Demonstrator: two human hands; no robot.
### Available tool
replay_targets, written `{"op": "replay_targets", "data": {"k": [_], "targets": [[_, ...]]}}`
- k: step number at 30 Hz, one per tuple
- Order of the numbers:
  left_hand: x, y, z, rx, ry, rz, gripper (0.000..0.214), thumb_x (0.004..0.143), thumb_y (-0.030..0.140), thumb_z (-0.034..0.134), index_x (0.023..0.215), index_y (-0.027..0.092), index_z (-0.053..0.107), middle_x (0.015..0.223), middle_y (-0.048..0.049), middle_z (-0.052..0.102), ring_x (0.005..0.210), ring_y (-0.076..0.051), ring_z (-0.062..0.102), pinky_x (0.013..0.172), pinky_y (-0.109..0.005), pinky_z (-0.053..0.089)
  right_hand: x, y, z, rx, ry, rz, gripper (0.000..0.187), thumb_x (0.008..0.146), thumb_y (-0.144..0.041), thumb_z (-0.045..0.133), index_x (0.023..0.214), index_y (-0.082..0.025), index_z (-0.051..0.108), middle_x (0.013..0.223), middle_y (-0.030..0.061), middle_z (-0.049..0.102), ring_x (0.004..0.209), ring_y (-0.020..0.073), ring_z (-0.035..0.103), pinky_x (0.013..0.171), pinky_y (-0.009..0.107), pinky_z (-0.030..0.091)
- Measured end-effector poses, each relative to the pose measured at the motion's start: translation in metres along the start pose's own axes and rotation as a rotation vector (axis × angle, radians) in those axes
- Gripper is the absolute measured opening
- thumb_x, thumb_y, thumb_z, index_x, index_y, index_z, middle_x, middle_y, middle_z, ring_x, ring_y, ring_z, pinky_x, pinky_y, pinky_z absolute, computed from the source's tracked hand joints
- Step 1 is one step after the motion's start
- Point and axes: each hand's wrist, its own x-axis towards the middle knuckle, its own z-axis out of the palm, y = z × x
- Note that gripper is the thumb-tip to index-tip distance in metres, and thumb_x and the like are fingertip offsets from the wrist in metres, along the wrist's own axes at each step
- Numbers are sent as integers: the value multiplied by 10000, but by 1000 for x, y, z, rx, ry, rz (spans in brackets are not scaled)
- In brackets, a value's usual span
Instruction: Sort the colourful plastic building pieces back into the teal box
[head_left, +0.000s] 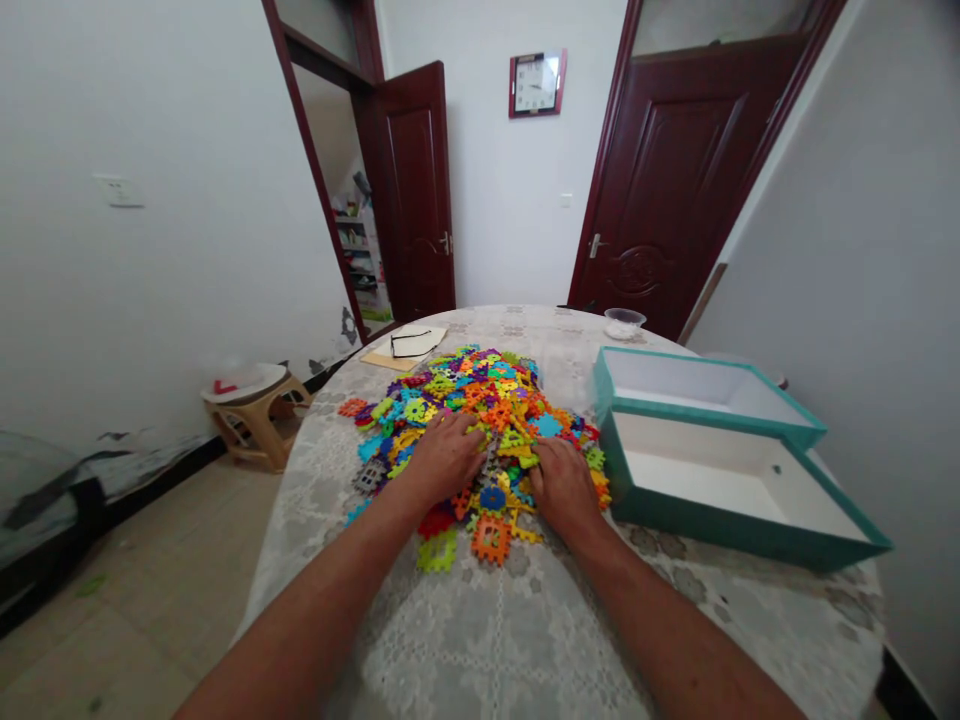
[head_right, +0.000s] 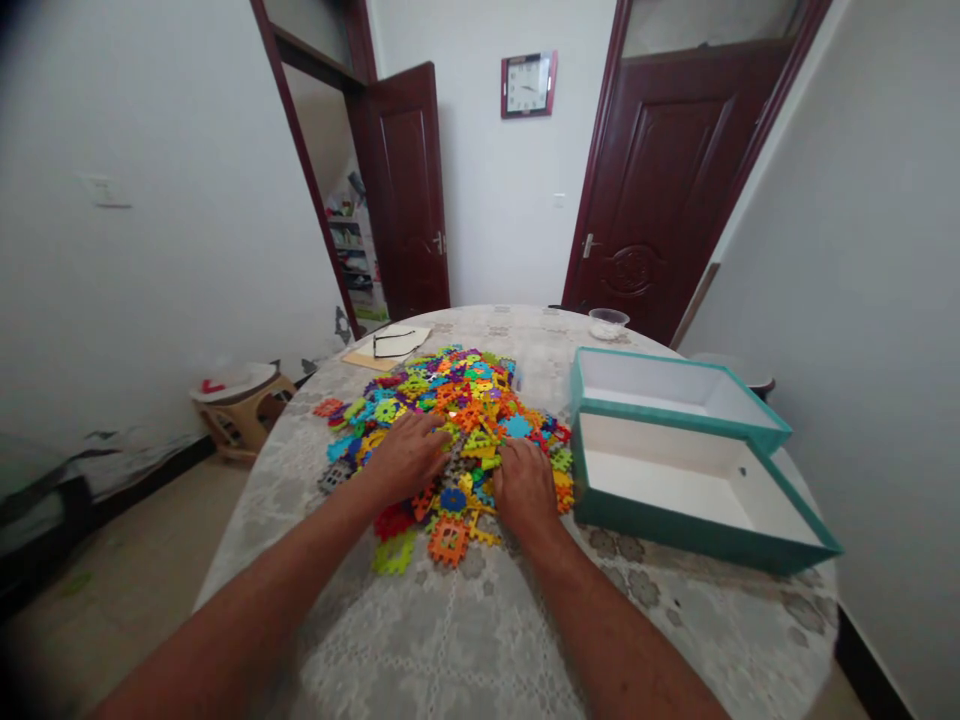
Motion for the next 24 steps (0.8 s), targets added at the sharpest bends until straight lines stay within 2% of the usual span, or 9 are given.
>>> {"op": "replay_targets", "data": {"k": [5,8,11,14,17,21,23,24], "targets": [[-33,-30,-17,-9,-21,-75,182,988,263,593,1022,251,771,1271,-117,678,1194,-289,618,1088,-509,465,1,4,3,11,21,-8,355,981,-179,507,1269,-147,712,1339,153,693,1280,281,568,1146,421,408],[-61,-41,-21,-48,-9,-151,273,1007,382,600,1204,260,744,1398,-121,637,1321,-317,561,1164,-546,406,-2,5,7,46,90,-48,398,971,-160,480,1312,-120,681,1332,167,693,1267,295,580,1144,460,423],[-89,-47,-22,-67,-47,-322,663,914,618,696,1469,271,596,1583,-160,499,1476,-396,433,1217,-614,340,-8,0,7,72,120,-118,424,988,-213,492,1377,-128,639,1389,173,663,1310,310,565,1168,506,406],[-109,-51,-19,-120,-174,-464,1075,732,755,804,1615,267,433,1684,-217,356,1532,-488,346,1208,-683,327,-16,-11,2,88,79,-197,487,1029,-366,530,1470,-165,577,1480,180,602,1394,336,517,1205,561,361],[-119,-47,-11,-205,-272,-458,1252,617,788,861,1654,289,368,1726,-217,286,1555,-518,300,1208,-694,331,-25,-26,-6,102,-12,-269,652,1008,-527,587,1571,-218,479,1585,178,510,1467,366,455,1229,623,312],[-118,-25,1,-199,-306,-414,1372,499,782,919,1663,324,353,1754,-199,232,1594,-551,155,1217,-745,260,-31,-40,-10,110,-121,-352,945,882,-631,718,1653,-233,346,1692,179,362,1542,398,355,1244,668,278],[-115,-12,7,-188,-295,-399,1374,502,796,909,1664,321,350,1753,-195,242,1603,-536,138,1229,-757,217,-33,-43,-8,111,-151,-383,961,857,-608,746,1651,-242,347,1713,169,327,1558,395,331,1255,663,271],[-113,-6,9,-185,-275,-387,1327,546,805,886,1661,319,357,1751,-189,252,1606,-519,152,1235,-755,205,-33,-45,-7,109,-158,-389,932,862,-591,744,1642,-249,365,1718,160,323,1559,390,332,1258,657,270]]}}
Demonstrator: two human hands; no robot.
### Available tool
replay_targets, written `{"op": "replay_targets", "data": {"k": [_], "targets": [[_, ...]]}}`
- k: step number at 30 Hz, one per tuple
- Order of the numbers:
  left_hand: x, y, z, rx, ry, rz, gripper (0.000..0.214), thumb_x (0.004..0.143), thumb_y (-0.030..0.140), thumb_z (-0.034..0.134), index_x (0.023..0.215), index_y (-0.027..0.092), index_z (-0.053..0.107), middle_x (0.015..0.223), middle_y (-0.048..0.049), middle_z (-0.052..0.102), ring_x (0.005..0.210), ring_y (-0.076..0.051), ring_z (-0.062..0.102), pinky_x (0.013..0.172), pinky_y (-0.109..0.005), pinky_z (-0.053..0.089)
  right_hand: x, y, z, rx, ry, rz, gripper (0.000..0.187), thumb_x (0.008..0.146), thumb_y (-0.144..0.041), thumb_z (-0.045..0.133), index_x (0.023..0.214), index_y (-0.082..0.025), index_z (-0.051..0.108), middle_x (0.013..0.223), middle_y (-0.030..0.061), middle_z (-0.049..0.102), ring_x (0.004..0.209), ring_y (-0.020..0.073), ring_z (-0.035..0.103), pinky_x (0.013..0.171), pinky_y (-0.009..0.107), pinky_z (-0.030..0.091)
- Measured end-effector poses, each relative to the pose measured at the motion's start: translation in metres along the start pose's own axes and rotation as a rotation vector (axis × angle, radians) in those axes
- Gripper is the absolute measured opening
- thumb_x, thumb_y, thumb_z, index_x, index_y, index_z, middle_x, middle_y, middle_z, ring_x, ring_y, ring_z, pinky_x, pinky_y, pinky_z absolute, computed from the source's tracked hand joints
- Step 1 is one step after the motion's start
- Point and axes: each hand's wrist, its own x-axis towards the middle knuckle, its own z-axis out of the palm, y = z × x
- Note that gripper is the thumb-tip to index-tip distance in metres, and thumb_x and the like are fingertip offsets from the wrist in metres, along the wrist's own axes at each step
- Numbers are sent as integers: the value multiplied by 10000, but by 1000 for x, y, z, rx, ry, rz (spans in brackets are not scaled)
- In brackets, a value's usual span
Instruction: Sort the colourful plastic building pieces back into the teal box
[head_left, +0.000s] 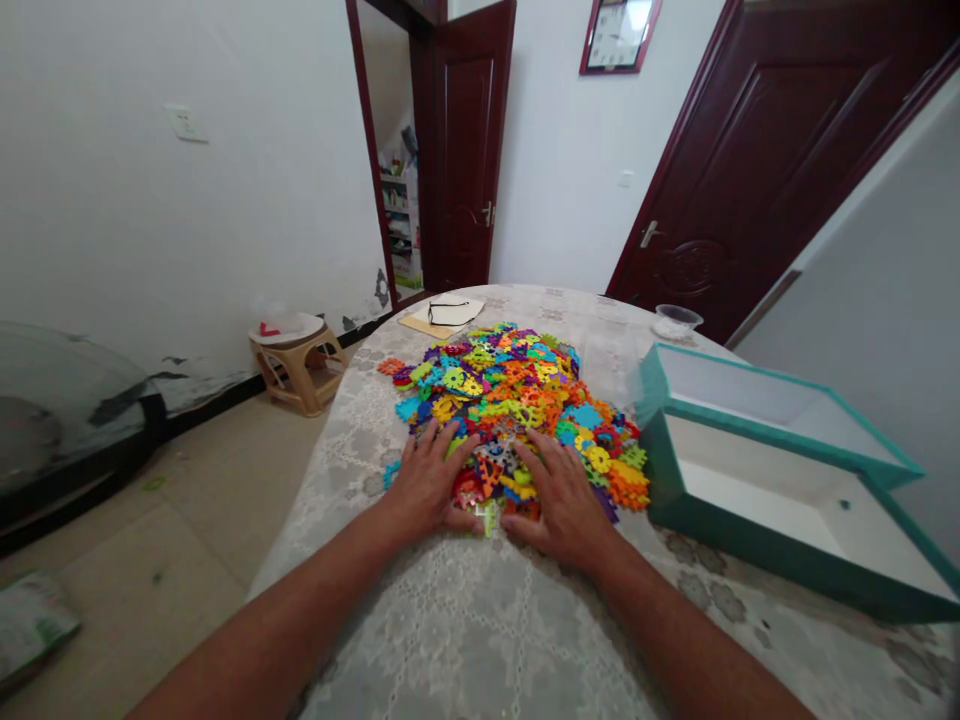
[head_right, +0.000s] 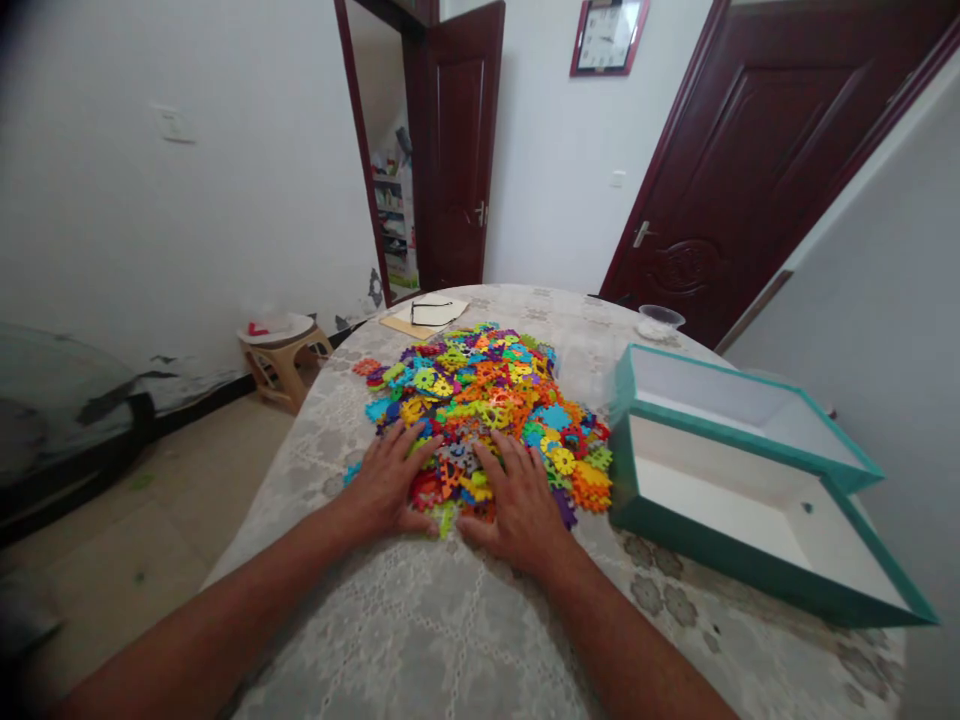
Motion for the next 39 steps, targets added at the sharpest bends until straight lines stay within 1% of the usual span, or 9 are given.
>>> {"op": "replay_targets", "data": {"k": [4,8,11,15,20,25,28,33,39], "targets": [[4,13,9,4,53,34,1122,726,810,774,1640,278,400,1731,-182,311,1605,-455,216,1263,-718,187,2,-4,5,-36,21,26,759,937,-543,675,1599,-255,439,1706,148,355,1537,369,376,1255,635,295],[6,14,9,16,59,33,1066,784,780,749,1641,255,396,1726,-185,324,1609,-441,211,1261,-714,200,5,-7,6,-92,69,69,687,962,-520,653,1566,-237,487,1666,157,417,1505,372,412,1236,623,329],[5,13,-1,14,17,64,1080,767,772,771,1641,260,396,1726,-187,323,1600,-461,223,1242,-739,216,8,-8,6,-113,89,97,648,974,-522,644,1536,-223,520,1637,162,453,1476,373,439,1227,612,341],[10,10,-23,-1,-42,97,1008,785,787,742,1610,289,444,1680,-189,404,1537,-441,368,1226,-715,267,9,-8,6,-122,91,83,630,987,-535,628,1529,-232,524,1634,151,460,1474,365,439,1233,601,331],[24,0,-34,25,-53,62,1205,612,796,858,1634,361,389,1727,-174,316,1564,-492,293,1234,-717,226,8,-8,9,-151,100,74,625,990,-537,624,1533,-245,519,1641,143,454,1484,357,429,1234,594,328],[22,-2,-23,2,-157,5,1372,533,805,878,1683,370,269,1747,-200,254,1591,-539,189,1221,-769,175,9,-7,11,-173,98,84,618,1005,-546,599,1532,-234,518,1629,152,458,1467,362,436,1234,600,320],[17,6,-9,-19,-91,-1,1447,479,778,920,1690,351,253,1752,-191,246,1597,-528,173,1241,-744,167,12,-8,11,-179,101,99,607,1012,-528,588,1534,-229,510,1632,158,450,1475,366,424,1233,606,313],[17,20,13,-51,100,23,1312,558,781,894,1653,296,358,1721,-189,322,1587,-481,227,1243,-704,226,19,-6,14,-160,108,98,591,1013,-483,572,1551,-251,495,1620,161,462,1462,375,436,1206,620,338],[33,25,12,-90,222,47,1059,739,776,792,1594,262,438,1633,-180,463,1542,-419,344,1238,-616,311,38,8,16,-198,139,113,535,1029,-444,530,1517,-225,537,1596,176,485,1442,382,447,1181,614,348]]}}
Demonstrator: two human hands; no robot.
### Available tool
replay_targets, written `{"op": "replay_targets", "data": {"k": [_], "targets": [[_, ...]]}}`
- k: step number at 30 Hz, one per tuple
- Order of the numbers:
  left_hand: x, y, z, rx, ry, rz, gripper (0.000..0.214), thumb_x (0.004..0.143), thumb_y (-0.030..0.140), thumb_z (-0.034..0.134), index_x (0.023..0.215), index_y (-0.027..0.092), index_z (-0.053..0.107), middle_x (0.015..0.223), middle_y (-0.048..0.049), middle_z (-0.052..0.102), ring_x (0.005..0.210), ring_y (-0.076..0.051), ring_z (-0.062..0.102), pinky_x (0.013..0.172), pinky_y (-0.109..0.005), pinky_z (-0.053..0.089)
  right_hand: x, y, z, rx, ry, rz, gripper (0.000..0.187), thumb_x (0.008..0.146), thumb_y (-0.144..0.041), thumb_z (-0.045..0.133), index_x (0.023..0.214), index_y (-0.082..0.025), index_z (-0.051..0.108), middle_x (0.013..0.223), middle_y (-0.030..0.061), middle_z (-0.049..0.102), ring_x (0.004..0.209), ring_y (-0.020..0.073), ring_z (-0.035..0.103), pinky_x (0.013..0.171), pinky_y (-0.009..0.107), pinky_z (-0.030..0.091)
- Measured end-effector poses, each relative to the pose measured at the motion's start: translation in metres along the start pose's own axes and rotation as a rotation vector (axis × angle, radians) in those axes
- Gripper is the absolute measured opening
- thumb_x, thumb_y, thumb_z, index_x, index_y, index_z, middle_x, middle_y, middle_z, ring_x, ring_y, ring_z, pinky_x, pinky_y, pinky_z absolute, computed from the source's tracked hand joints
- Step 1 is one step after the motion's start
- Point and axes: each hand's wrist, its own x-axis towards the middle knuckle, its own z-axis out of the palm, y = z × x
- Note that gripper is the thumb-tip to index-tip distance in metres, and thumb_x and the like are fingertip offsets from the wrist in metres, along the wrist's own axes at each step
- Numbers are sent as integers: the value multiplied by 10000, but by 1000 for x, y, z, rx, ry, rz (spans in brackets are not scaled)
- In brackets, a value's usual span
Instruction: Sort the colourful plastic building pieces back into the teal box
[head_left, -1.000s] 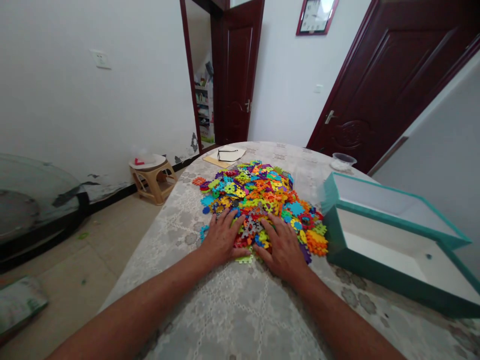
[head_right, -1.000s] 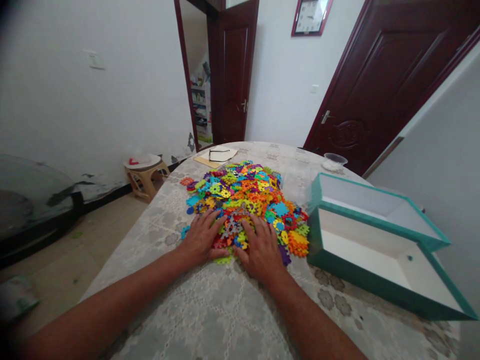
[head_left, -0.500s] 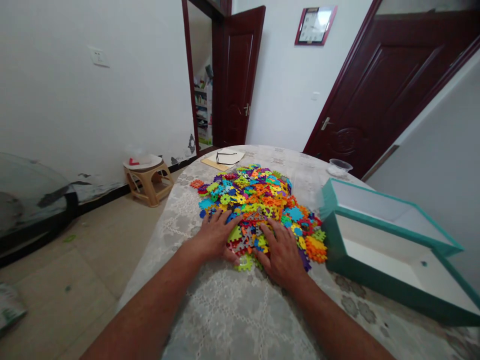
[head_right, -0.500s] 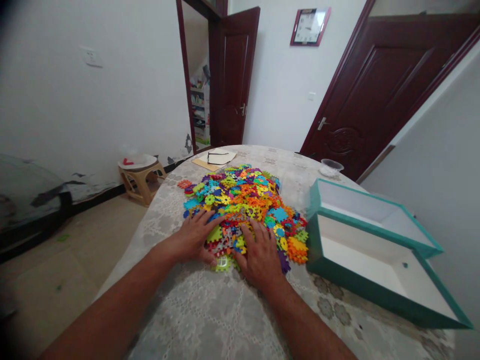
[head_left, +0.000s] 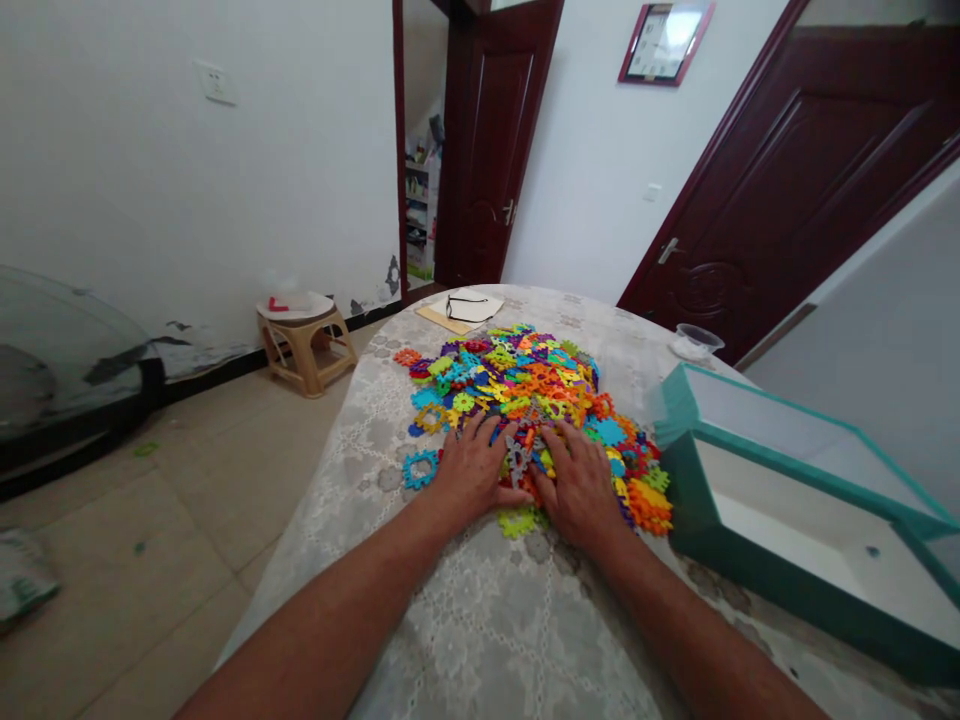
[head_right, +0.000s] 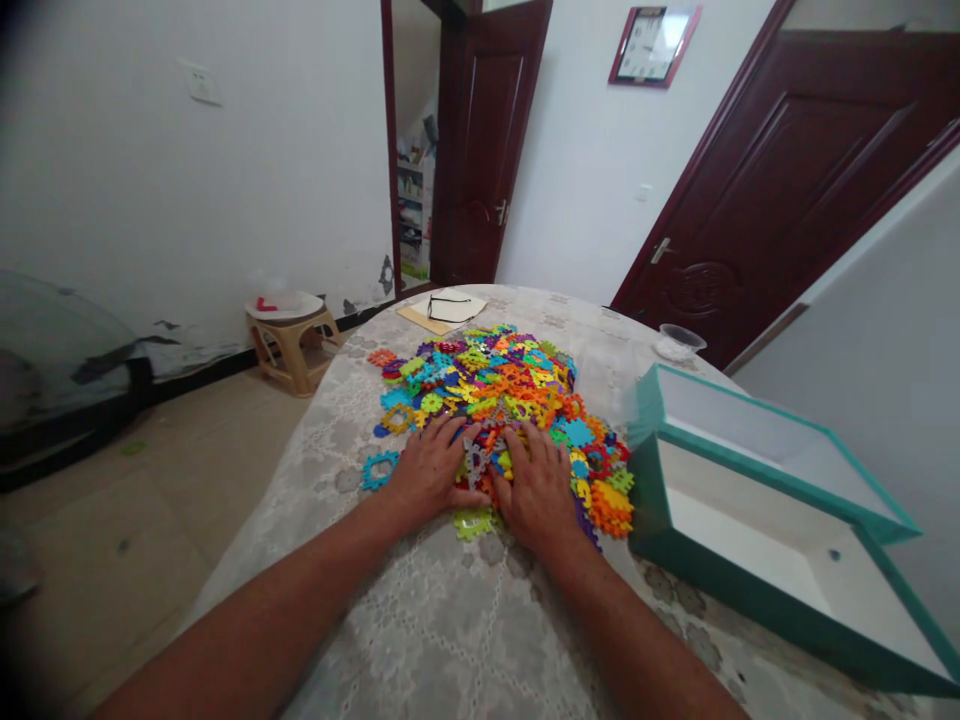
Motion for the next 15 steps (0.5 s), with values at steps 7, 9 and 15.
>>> {"op": "replay_targets", "data": {"k": [7,9,15], "targets": [[24,4,-10,-85,101,-11,816,869,626,772,1509,210,483,1388,-170,631,1297,-336,598,1054,-462,528,45,22,11,-46,48,19,496,1050,-433,499,1452,-158,592,1525,206,545,1399,364,493,1168,572,381],[28,2,-11,-97,142,1,705,911,566,753,1467,201,520,1362,-164,639,1273,-324,615,1044,-457,542,60,26,17,-29,57,3,480,1054,-431,488,1412,-135,614,1487,222,569,1381,356,508,1153,549,407],[34,-19,-9,-114,218,90,483,954,437,733,1374,228,620,1433,-154,604,1379,-333,544,1155,-527,480,104,25,29,21,90,32,458,1046,-419,476,1329,-100,643,1370,232,642,1284,348,568,1105,492,443]]}}
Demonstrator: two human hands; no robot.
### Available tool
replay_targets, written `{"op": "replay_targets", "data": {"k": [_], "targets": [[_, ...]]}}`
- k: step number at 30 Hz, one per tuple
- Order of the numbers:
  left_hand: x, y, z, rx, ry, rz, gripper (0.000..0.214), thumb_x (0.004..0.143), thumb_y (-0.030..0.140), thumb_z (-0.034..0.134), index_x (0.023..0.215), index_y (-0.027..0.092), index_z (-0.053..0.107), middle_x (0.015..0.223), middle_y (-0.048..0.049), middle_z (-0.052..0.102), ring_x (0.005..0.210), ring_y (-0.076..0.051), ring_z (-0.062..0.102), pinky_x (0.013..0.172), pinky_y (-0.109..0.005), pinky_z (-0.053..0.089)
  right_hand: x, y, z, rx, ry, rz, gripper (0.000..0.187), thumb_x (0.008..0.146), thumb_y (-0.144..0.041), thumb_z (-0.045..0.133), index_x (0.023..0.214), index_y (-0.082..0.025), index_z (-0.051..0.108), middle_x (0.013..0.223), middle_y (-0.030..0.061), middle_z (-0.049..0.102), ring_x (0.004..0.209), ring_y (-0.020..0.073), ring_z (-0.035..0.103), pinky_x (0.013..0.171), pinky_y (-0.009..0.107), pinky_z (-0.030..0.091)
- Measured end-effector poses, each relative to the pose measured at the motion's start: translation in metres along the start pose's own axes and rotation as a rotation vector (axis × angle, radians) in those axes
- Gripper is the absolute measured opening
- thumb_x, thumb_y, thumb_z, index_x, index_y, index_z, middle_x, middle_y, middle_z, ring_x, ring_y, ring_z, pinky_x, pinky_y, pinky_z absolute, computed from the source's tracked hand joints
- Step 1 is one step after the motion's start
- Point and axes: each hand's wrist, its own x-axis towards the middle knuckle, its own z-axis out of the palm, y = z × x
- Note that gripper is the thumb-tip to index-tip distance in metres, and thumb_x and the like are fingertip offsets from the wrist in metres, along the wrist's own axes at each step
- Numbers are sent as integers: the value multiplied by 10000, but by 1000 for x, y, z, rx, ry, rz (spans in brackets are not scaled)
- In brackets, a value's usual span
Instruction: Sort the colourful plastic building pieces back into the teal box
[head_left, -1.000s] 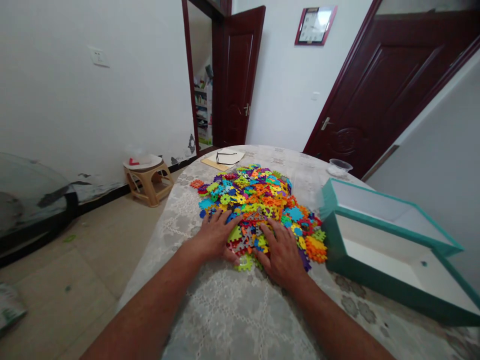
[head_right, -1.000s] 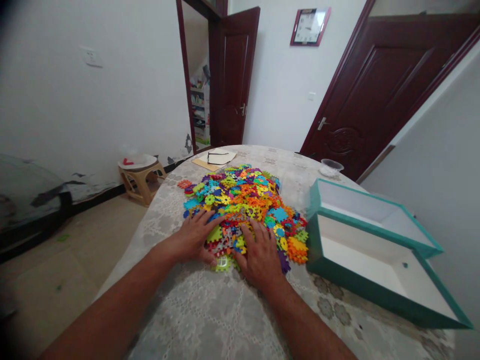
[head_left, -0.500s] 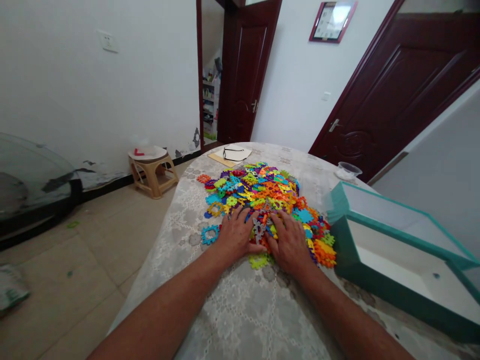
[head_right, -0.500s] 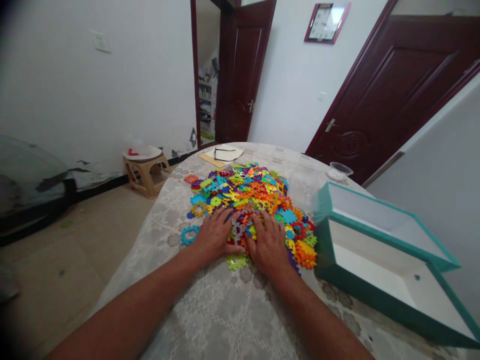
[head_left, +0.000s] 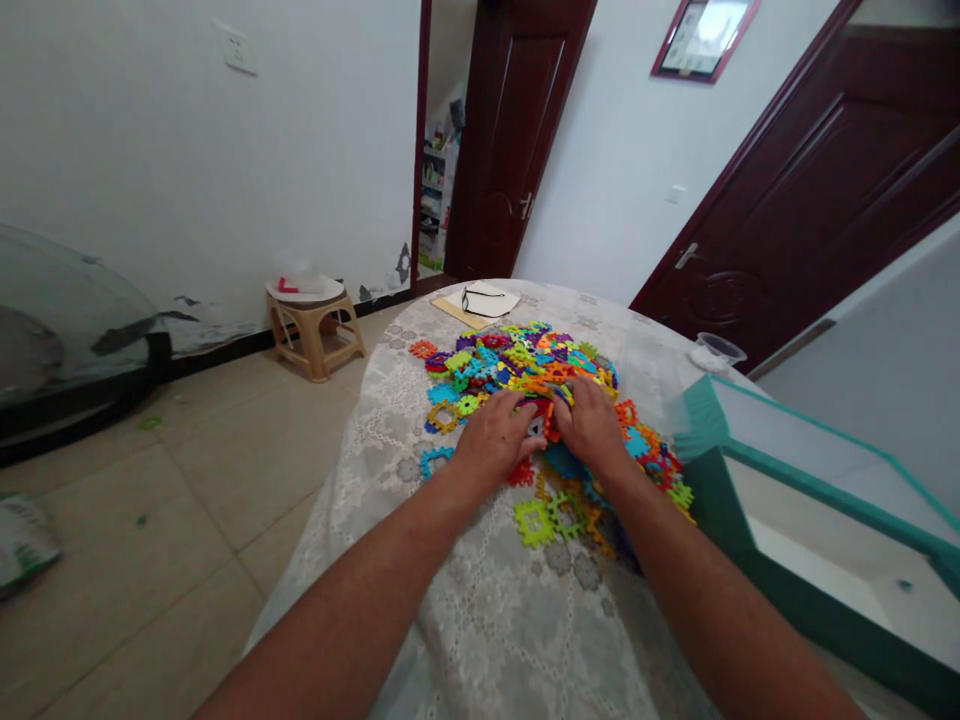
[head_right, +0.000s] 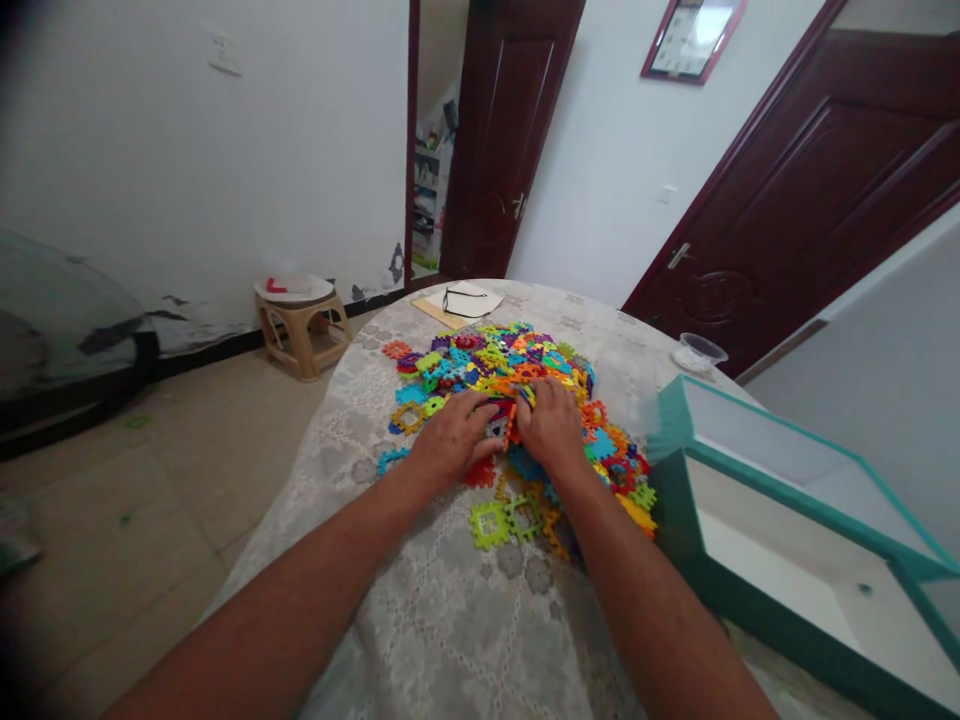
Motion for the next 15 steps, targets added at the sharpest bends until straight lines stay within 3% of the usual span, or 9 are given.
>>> {"op": "replay_targets", "data": {"k": [6,9,12,15], "targets": [[-4,-21,-2,54,-25,-41,473,994,383,679,1419,188,608,1508,-169,568,1453,-326,482,1231,-500,408,43,-13,12,14,-57,197,449,1046,-462,482,1255,-124,690,1214,193,724,1175,314,630,1063,429,454],[-9,-26,-13,73,-20,-61,496,1015,460,633,1439,204,598,1550,-161,540,1477,-334,455,1244,-519,370,60,-13,17,-7,-110,340,459,1044,-474,483,1234,-124,712,1192,199,736,1147,311,653,1041,423,461],[-19,-34,-31,109,-42,-129,676,956,628,653,1495,232,552,1605,-164,487,1520,-384,391,1254,-598,306,70,-6,18,-7,-131,413,454,1044,-448,480,1257,-120,712,1204,206,741,1129,310,674,1015,420,478],[-33,-46,-45,146,-155,-264,923,819,742,742,1553,239,498,1656,-206,414,1536,-480,341,1217,-668,310,73,4,10,10,-114,406,440,1052,-383,444,1262,-99,707,1194,217,748,1125,311,685,1013,417,488]]}}
